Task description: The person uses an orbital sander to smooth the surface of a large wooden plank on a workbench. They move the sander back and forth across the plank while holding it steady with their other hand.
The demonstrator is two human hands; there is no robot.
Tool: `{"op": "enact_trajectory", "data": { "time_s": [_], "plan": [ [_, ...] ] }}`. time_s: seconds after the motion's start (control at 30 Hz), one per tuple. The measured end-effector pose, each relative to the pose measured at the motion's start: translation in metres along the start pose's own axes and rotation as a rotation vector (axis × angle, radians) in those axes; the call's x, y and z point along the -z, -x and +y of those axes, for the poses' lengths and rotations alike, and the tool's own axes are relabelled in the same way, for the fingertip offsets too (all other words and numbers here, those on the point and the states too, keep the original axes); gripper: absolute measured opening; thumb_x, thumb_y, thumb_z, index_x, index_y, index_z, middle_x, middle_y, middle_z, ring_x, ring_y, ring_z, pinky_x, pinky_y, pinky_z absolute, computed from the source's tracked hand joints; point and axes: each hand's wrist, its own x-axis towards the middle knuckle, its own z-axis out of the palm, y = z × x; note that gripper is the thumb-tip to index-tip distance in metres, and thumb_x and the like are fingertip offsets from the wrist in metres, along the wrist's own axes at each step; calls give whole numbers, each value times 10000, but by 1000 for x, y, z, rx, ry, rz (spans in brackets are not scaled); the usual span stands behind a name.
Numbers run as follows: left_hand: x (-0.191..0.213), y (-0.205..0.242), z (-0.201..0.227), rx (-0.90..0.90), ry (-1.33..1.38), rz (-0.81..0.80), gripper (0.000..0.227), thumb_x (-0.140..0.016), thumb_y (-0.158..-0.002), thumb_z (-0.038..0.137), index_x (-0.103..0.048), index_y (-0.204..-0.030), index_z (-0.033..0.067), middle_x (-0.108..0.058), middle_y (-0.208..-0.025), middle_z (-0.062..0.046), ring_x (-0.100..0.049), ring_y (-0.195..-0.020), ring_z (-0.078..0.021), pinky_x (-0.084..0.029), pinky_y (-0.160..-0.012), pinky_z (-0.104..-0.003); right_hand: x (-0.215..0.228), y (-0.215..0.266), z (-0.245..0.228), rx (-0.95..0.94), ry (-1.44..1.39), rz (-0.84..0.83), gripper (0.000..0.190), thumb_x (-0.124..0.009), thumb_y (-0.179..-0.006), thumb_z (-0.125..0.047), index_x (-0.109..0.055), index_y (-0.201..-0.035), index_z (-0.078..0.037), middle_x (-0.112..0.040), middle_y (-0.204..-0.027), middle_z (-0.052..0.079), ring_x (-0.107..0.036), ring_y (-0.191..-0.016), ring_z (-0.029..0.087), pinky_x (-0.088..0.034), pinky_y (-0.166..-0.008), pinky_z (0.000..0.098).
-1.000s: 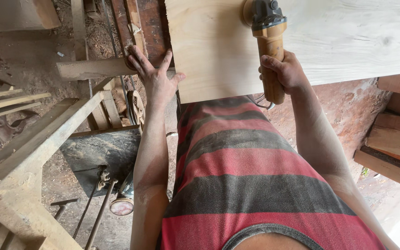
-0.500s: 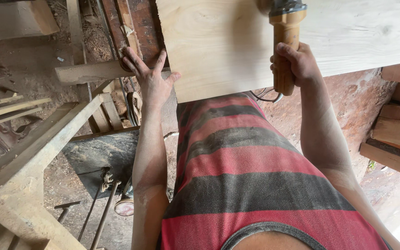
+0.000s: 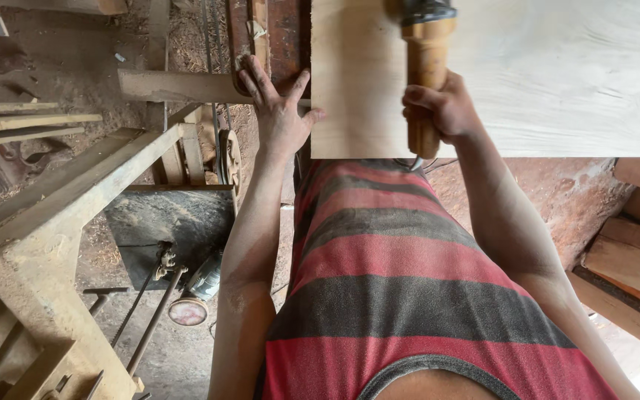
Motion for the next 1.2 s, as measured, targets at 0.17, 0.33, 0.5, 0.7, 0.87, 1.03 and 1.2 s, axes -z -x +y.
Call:
{"op": "enact_trajectory", "data": {
  "time_s": [0.17,0.33,0.5,0.7,0.87,1.03,1.2],
  "plan": [
    [8,0,7,15,-8,-13,846,-983,-705,466,-627,-1461,330,88,-1632,-323,39,-1468,-659,-284,-1164,-741,-59,-24,-19,-15,146,-143,337,-777,-864,-150,-586,-1105,-12,-672,-880,80,-680,-735,175,-599,-672,320],
    [17,-5,14,48,-98,-77,879,-938,-746,512,-556,-1503,280,70,-1627,-335,13,-1478,-649,-231,-1160,-758,-76,-25,-33,5,283,-167,326,-799,-872,-177,-611,-1092,-26,-675,-891,56,-666,-766,144,-583,-700,297],
    [21,-12,27,180,-223,-168,937,-785,-876,613,-383,-1611,193,60,-1631,-353,-32,-1513,-582,-79,-1193,-760,-54,-11,-37,-63,180,-79,326,-790,-861,-178,-602,-1084,-33,-663,-866,58,-660,-741,161,-590,-680,320],
    [-2,-45,60,111,-317,-269,983,-637,-928,649,-282,-1620,48,-3,-1680,-265,-12,-1566,-459,-5,-1257,-653,-21,0,-38,-64,120,4,310,-783,-879,-183,-593,-1075,-35,-663,-868,59,-666,-746,166,-595,-683,327],
    [-28,-70,95,-51,-373,-322,1002,-465,-1010,708,-213,-1638,-32,-3,-1698,-275,19,-1583,-435,26,-1274,-606,3,7,-33,-49,63,34,291,-780,-878,-167,-603,-1065,-31,-661,-859,58,-661,-737,166,-589,-687,325],
    [-29,-91,117,-53,-451,-388,1038,-323,-1012,771,-106,-1674,1,31,-1722,-248,60,-1597,-434,63,-1290,-568,23,15,-32,-36,36,67,289,-775,-883,-176,-605,-1060,-23,-656,-856,58,-661,-722,168,-584,-673,324],
    [-25,-117,136,0,-508,-452,1051,-254,-1000,799,-33,-1682,31,55,-1735,-225,59,-1615,-405,66,-1292,-556,48,21,-32,-33,-17,109,300,-780,-883,-188,-606,-1058,-17,-646,-855,61,-649,-714,170,-588,-669,326]
  ]
}}
